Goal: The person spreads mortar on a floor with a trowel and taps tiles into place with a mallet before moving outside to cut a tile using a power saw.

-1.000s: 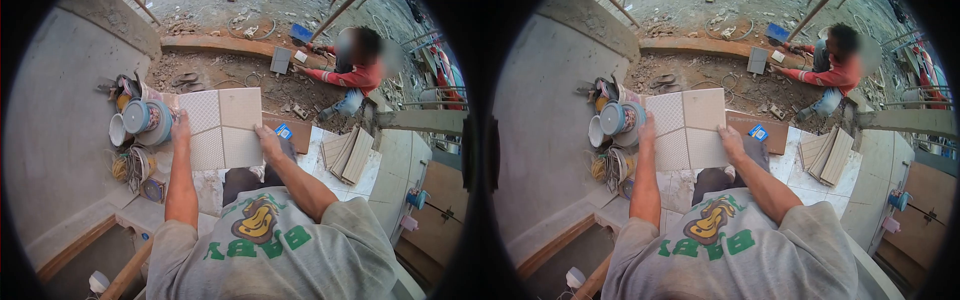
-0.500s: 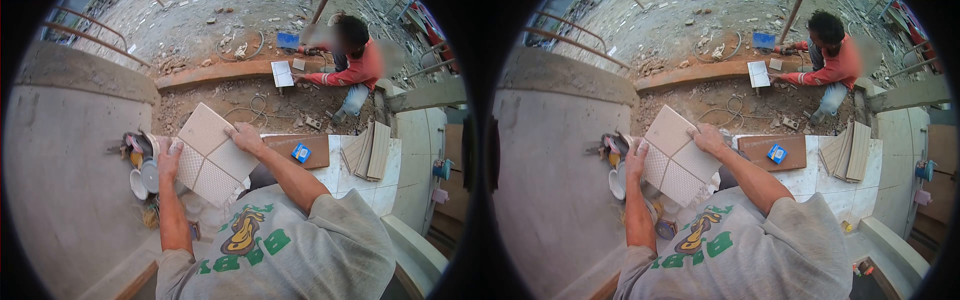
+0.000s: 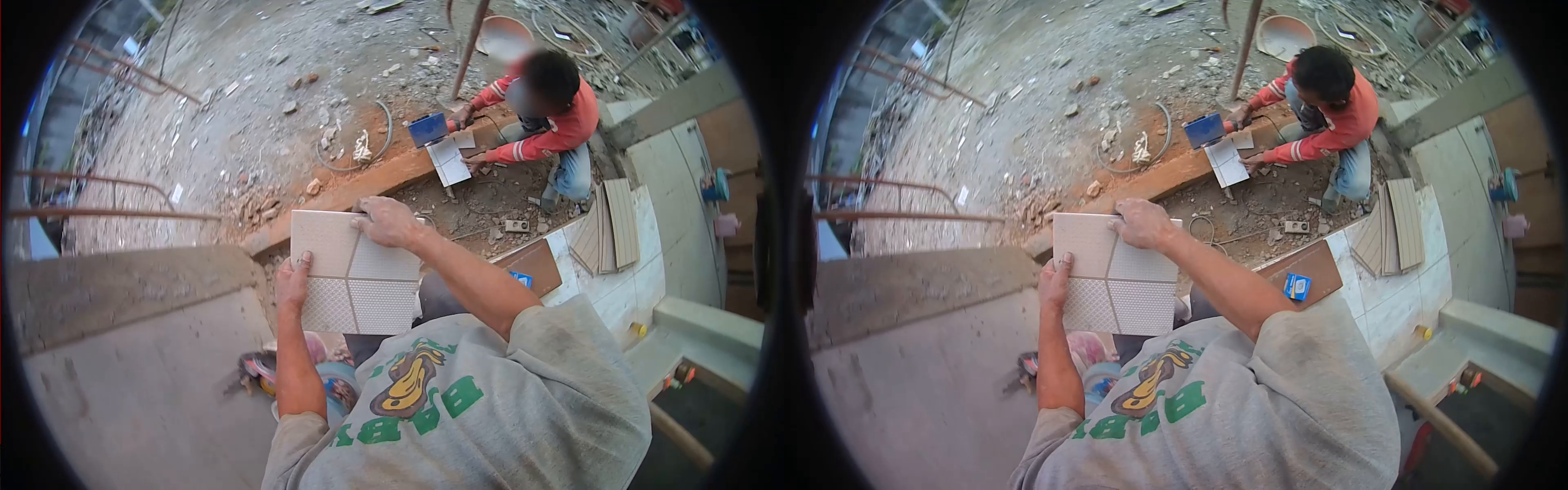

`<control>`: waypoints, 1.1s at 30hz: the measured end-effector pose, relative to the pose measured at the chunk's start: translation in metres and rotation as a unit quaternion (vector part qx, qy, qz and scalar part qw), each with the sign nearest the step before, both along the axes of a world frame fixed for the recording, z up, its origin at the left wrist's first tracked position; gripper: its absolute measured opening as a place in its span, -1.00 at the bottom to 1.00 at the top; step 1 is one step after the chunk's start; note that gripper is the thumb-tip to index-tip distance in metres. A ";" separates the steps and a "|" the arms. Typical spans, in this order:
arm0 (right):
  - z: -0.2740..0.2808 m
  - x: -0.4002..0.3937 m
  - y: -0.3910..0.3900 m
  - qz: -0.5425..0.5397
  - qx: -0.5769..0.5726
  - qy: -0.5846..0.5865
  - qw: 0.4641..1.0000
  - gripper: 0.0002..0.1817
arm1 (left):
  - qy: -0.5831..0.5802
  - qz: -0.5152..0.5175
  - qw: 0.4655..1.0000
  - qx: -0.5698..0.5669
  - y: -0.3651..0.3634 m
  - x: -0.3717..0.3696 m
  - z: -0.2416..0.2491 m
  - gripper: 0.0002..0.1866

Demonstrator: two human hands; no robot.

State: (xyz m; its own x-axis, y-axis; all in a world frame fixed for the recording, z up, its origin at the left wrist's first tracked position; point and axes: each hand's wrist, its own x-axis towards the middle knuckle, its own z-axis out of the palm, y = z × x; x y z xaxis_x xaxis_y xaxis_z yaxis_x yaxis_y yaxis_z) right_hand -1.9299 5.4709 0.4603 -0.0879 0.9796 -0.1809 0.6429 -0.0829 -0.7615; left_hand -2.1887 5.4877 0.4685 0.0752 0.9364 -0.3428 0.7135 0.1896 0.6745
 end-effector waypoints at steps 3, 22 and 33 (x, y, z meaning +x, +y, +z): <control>-0.041 0.008 0.005 -0.145 0.119 -0.078 0.979 -0.56 | 0.002 -0.017 1.000 0.012 0.079 -0.007 -0.030 -0.42; -0.244 -0.030 0.076 -0.665 -0.150 0.133 0.720 -0.65 | 0.008 -0.229 0.967 -0.112 0.423 0.136 -0.225 -0.31; -0.310 0.068 0.025 -0.739 -0.195 0.090 0.639 -0.65 | 0.199 -0.409 0.889 -0.052 0.392 0.253 -0.375 -0.13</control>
